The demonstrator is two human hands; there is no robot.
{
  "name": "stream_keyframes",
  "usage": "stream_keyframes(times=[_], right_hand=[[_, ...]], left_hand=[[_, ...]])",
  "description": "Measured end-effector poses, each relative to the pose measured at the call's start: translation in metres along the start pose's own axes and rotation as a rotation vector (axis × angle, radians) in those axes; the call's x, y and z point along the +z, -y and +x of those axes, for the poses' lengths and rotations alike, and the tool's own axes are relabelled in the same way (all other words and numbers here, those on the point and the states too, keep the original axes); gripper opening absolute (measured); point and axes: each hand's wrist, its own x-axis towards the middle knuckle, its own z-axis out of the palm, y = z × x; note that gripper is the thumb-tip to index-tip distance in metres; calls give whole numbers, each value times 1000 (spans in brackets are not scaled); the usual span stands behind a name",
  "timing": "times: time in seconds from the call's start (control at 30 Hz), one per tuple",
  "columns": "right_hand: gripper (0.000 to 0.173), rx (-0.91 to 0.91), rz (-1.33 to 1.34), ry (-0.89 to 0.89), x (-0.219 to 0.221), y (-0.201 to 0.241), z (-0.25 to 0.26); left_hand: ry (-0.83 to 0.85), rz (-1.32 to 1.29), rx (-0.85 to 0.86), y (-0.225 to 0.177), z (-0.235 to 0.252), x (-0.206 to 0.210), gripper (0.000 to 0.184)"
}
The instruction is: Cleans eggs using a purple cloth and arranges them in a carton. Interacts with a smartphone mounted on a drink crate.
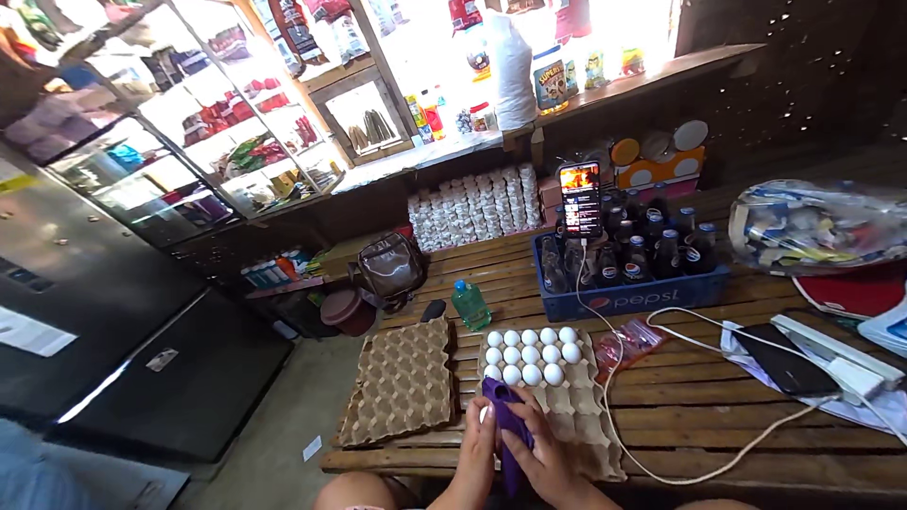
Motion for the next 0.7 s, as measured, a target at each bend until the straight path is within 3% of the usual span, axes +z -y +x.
stream_keyframes(times=[0.13, 0.2, 0.23, 0.37, 0.47, 0.53, 0.63, 0.7], right_hand=[[42, 365, 283, -29, -6, 15, 6], [40, 487, 339, -29, -9, 22, 10], [41, 461, 320, -16, -9, 20, 9], [46, 53, -6, 35, -3, 6, 0], [45, -1, -43, 38, 0, 3, 0], [44, 125, 91, 25, 0, 7, 0], [46, 520, 348, -7, -7, 23, 10], [47, 612, 390, -10, -10, 25, 13]], left_hand=[[79, 121, 134, 4, -3, 1, 25], [100, 131, 115, 4, -4, 1, 26], [91, 116, 86, 2, -3, 1, 27], [1, -14, -36, -6, -1, 4, 33], [-1, 19, 18, -2, 0, 2, 38], [28, 82, 95, 1, -1, 1, 38], [79, 224, 220, 8, -3, 0, 35], [96, 283, 238, 11, -4, -1, 39]])
